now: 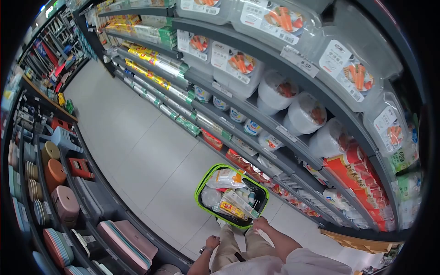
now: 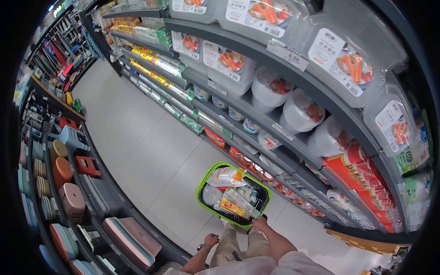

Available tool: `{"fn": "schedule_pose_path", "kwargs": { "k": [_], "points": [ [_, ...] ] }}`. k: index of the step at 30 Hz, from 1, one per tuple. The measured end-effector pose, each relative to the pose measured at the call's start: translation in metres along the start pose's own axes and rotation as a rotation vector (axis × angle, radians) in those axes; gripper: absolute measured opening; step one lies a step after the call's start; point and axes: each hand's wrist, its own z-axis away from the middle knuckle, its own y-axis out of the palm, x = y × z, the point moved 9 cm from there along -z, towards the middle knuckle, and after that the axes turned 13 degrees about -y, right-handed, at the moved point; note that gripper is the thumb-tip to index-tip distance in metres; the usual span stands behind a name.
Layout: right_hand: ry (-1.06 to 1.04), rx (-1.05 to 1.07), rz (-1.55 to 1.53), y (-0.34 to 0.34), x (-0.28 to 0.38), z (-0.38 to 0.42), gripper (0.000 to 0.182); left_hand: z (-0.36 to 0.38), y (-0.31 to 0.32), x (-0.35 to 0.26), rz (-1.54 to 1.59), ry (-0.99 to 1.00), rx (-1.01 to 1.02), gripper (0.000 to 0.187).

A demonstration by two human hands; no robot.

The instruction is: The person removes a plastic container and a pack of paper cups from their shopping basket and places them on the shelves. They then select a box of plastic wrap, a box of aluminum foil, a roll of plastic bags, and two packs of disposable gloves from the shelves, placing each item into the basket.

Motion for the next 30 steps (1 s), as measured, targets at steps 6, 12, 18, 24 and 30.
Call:
{"fn": "schedule_pose_path", "kwargs": {
  "k": [6,12,18,24,30],
  "points": [
    [-0.232,0.095,0.006,0.026,0.025,-0.077,0.020,-0.008,0.000,-0.015,-0.067,0.097,-0.033,0.043],
    [-0.199,0.003,-0.034,0.027,0.054,-0.081,0.029,-0.026,0.004,-0.011,0.081,0.047,0.005,0.036],
    [-0.092,-0.026,-0.185,0.048,0.033,-0.078,0.029,-0.027,-0.009,-0.046,0.165,0.106,-0.007,0.035],
    [-0.334,-0.472,0.219,0.031,0.005,-0.088,0.016,-0.019,-0.007,-0.092,0.224,0.170,0.036,0.029],
    [-0.433,-0.521,0.403,0.023,0.006,-0.081,0.034,-0.042,0.004,-0.098,0.239,0.184,0.057,0.023]
  ]
}}
